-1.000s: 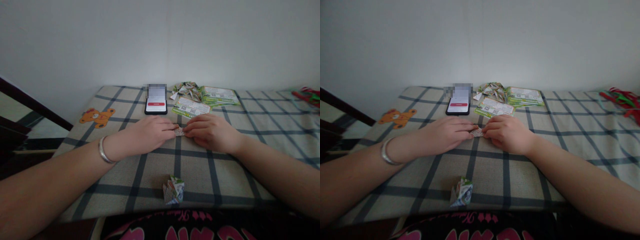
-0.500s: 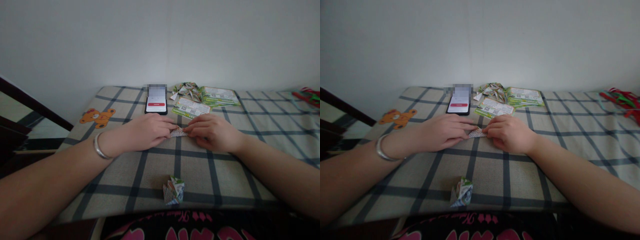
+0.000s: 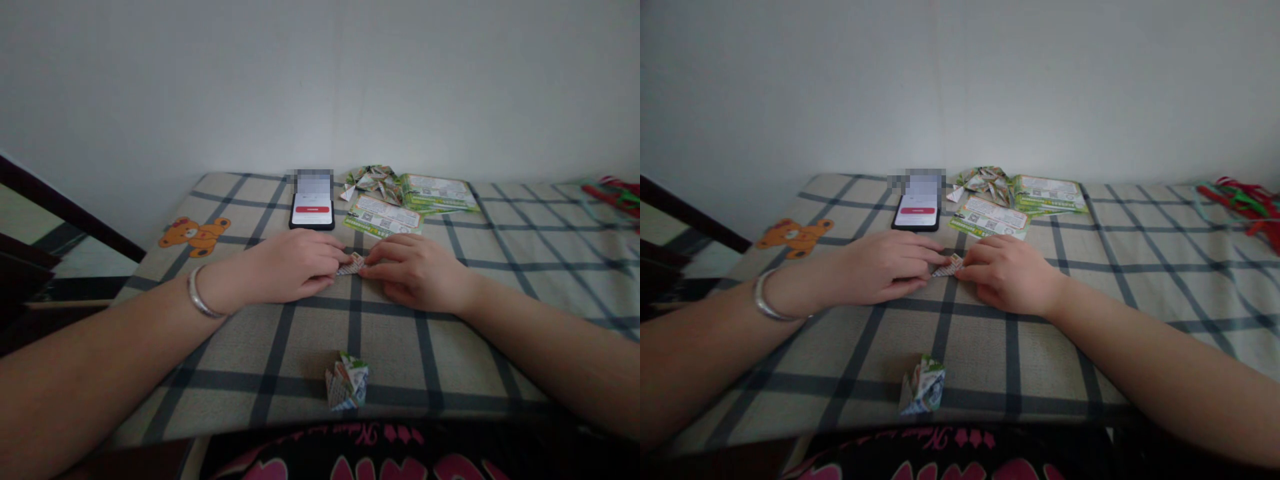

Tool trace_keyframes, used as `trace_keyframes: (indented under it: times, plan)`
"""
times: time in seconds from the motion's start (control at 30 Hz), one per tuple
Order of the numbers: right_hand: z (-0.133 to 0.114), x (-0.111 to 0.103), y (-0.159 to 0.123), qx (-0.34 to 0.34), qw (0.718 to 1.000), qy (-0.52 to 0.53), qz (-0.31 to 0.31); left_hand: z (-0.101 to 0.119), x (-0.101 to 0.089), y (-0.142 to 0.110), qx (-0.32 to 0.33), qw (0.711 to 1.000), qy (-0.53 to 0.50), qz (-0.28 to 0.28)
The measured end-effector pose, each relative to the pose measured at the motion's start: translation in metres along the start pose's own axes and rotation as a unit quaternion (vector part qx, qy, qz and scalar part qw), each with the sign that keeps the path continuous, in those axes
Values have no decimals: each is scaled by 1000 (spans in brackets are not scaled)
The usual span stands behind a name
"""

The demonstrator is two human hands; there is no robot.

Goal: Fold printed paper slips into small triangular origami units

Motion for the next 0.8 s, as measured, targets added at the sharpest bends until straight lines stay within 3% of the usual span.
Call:
trace_keyframes:
  times: [0.1,0.3,0.47,0.8]
  plan:
    - [0,1,1,20,1000,13,-2,0,1,0,7,999,-4,-39]
    - [4,7,1,58,996,59,40,2,3,-1,-60,998,-20,-1]
    - [6,9,5,84,994,38,60,5,9,-2,-131,991,-17,5]
    - [-1,7,10,136,987,19,89,10,13,0,-200,979,-4,46]
Point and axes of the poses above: each hand's wrist, its own y-axis towards the middle knuckle, its own x-axis out of the palm, z = x × y, the point moved 2 cm from there along y, towards the middle knuckle, and after that the axes turned 14 degrees about z, right-handed, at the moved point
